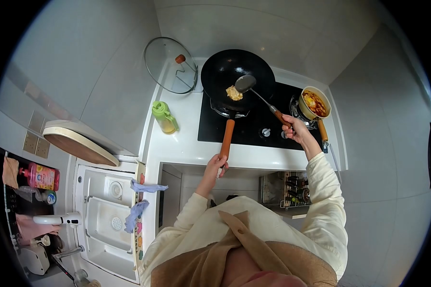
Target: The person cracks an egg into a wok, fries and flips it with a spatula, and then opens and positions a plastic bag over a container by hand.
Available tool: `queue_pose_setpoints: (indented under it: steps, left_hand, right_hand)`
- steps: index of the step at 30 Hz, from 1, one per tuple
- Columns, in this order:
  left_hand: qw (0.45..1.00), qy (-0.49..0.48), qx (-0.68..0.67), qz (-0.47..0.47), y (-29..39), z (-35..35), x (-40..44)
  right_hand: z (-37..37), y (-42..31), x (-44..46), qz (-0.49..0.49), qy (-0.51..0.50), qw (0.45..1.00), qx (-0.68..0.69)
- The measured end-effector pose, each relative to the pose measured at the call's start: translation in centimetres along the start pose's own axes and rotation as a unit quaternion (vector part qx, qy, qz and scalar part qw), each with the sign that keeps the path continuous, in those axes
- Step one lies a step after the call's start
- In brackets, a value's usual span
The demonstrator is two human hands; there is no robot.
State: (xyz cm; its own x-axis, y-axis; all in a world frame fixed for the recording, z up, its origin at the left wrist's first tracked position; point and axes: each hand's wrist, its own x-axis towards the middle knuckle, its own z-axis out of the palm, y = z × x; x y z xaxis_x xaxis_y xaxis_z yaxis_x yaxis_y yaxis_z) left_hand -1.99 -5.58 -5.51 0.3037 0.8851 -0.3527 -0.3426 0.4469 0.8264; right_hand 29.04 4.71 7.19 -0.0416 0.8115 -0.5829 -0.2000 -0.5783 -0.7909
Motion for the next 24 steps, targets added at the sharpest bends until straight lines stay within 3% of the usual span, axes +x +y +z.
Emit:
queue_pose_setpoints:
  steps: [11, 18, 24]
  left_hand:
    - [1.0, -0.012, -0.006, 0.009, 0.1, -0.1, -0.2]
    - [1.0, -0.012, -0.015, 0.01, -0.2, -0.1, 0.0]
    - [1.0, -0.011, -0.018, 0.013, -0.2, -0.1, 0.0]
  right_hand:
    - [0.4, -3.5, 0.1, -0.016, -0.013, 0.996, -0.084]
    - [0.2, -4.2, 1.2, 0.023, 0.02, 0.991, -0.134]
    - [0.9, -5.0, 0.0, -0.02, 0.001, 0.994, -0.111]
